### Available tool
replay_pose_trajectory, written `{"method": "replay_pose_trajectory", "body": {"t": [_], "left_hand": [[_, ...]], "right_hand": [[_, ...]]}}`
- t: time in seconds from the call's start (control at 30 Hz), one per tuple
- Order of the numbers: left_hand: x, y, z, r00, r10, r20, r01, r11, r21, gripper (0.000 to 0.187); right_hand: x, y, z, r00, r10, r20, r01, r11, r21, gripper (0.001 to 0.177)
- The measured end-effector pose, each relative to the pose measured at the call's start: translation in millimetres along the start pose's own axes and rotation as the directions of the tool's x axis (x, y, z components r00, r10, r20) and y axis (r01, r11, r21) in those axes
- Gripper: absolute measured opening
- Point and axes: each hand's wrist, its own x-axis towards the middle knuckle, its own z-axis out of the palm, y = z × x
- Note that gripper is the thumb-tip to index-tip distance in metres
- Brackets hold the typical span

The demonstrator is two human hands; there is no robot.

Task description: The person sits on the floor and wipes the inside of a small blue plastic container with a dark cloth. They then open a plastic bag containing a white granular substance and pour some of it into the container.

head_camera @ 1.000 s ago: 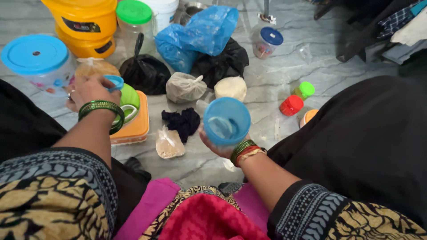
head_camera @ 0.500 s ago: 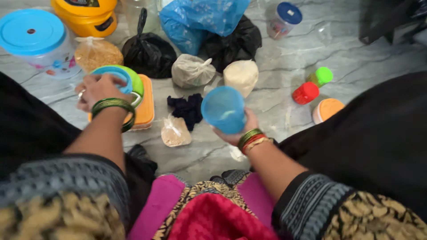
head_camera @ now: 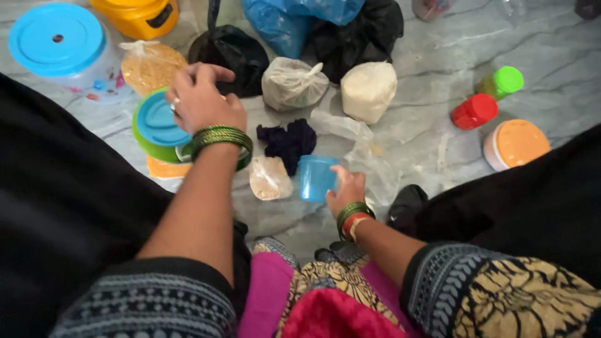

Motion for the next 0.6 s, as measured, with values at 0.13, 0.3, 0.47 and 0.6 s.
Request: {"method": "replay_pose_trajectory", "body": {"t": [0.13,0.3,0.47,0.6], "left_hand": [[-3.8,-0.6,14.0,0.999,0.042,0.023,-0.041,0.998,-0.046,0.035],[-16.2,-9.3,40.5,0.976,0.185,0.112,-0.167,0.974,-0.152,0.027],[-26.9,-13.2,51.5,0.967,0.205,0.150,-0.182,0.971,-0.155,0.025],[-26.5,-8.4,47.1,0.965,0.178,0.194,-0.146,0.975,-0.167,0.024]], "right_hand": [[4.8,0.2,15.6,0.996,0.076,0.043,-0.076,0.997,0.004,0.070],[5.2,-46.4,5.4,0.569,0.706,0.421,-0.820,0.523,0.232,0.107],[1.9,-30.5,27.8,0.411,0.683,0.605,-0.889,0.151,0.433,0.104],[-1.3,-11.0,49.6,0.337,0.610,0.717,-0.905,0.000,0.425,0.096]]}}
